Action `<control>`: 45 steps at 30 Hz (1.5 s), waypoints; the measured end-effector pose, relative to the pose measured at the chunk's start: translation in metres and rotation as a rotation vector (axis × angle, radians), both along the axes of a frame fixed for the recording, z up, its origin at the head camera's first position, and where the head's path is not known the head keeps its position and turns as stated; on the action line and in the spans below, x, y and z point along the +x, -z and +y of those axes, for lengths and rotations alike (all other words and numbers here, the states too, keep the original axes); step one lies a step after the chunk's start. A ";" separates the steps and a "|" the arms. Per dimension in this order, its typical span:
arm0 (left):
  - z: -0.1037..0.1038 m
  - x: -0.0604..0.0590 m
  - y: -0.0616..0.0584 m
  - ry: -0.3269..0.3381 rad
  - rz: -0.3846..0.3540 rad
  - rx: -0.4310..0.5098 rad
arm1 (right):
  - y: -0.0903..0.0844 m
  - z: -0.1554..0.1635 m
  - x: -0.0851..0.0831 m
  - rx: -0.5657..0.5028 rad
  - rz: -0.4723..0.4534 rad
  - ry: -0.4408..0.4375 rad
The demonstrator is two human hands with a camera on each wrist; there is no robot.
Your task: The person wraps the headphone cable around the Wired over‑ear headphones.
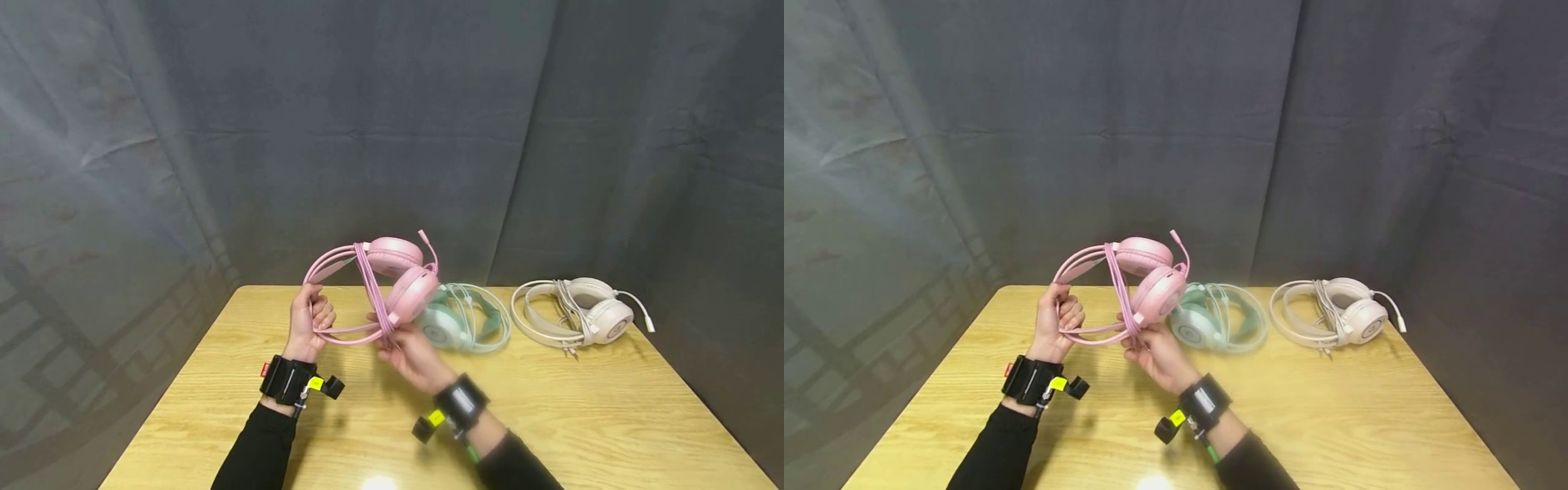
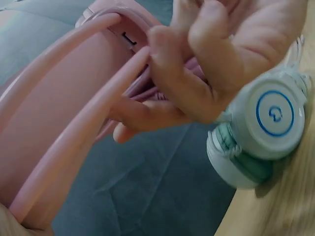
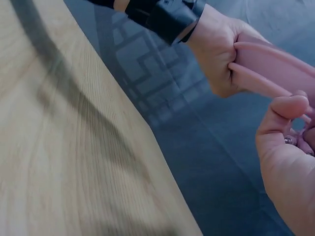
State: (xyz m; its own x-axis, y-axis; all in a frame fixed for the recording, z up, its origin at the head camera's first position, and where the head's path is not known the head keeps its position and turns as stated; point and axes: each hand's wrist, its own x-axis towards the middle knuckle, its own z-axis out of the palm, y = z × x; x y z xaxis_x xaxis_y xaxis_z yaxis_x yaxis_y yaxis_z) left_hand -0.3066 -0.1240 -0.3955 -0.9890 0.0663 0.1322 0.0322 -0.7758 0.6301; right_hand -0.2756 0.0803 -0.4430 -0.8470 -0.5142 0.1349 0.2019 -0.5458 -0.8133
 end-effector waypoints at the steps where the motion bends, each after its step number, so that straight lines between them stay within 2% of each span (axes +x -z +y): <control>1: 0.000 0.000 0.001 -0.018 -0.004 -0.009 | 0.000 0.000 0.000 -0.010 -0.014 -0.005; 5: -0.004 -0.003 0.004 -0.085 -0.023 -0.056 | -0.001 0.000 0.000 -0.042 -0.088 -0.001; 10: -0.010 -0.009 0.011 -0.128 -0.040 -0.122 | 0.003 -0.003 -0.001 -0.063 -0.149 -0.015; 13: -0.014 -0.015 0.016 -0.146 -0.056 -0.171 | 0.008 -0.009 -0.003 0.002 -0.148 0.015; 19: -0.027 -0.029 0.032 -0.156 -0.125 -0.260 | 0.020 -0.035 -0.008 0.186 -0.182 0.142; 22: -0.036 -0.036 0.041 -0.170 -0.185 -0.294 | 0.024 -0.048 -0.011 0.182 -0.227 0.171; 26: -0.046 -0.042 0.051 -0.211 -0.253 -0.383 | 0.028 -0.063 -0.016 0.109 -0.318 0.189; 30: -0.049 -0.046 0.058 -0.271 -0.280 -0.570 | 0.032 -0.073 -0.023 0.012 -0.413 0.197; 34: -0.048 -0.044 0.056 -0.288 -0.241 -0.840 | 0.035 -0.081 -0.030 0.011 -0.434 0.234; 37: -0.047 -0.039 0.051 -0.299 -0.165 -1.096 | 0.037 -0.088 -0.035 0.057 -0.419 0.292; 40: -0.042 -0.034 0.044 -0.328 -0.044 -1.366 | 0.037 -0.094 -0.040 0.100 -0.396 0.337; 41: -0.040 -0.033 0.043 -0.318 -0.003 -1.437 | 0.038 -0.096 -0.040 0.110 -0.398 0.349; 43: -0.036 -0.031 0.040 -0.267 0.097 -1.546 | 0.038 -0.099 -0.042 0.133 -0.389 0.367; 45: -0.031 -0.029 0.040 -0.177 0.184 -1.603 | 0.039 -0.100 -0.043 0.160 -0.369 0.385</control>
State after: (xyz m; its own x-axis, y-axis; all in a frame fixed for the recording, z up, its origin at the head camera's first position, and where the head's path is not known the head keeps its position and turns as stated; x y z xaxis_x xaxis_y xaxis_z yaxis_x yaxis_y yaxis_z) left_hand -0.3357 -0.1546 -0.4358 -0.9784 0.1382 0.1540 0.2069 0.6592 0.7230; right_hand -0.3188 -0.0198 -0.4822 -0.9539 -0.1482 -0.2610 0.2998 -0.5118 -0.8051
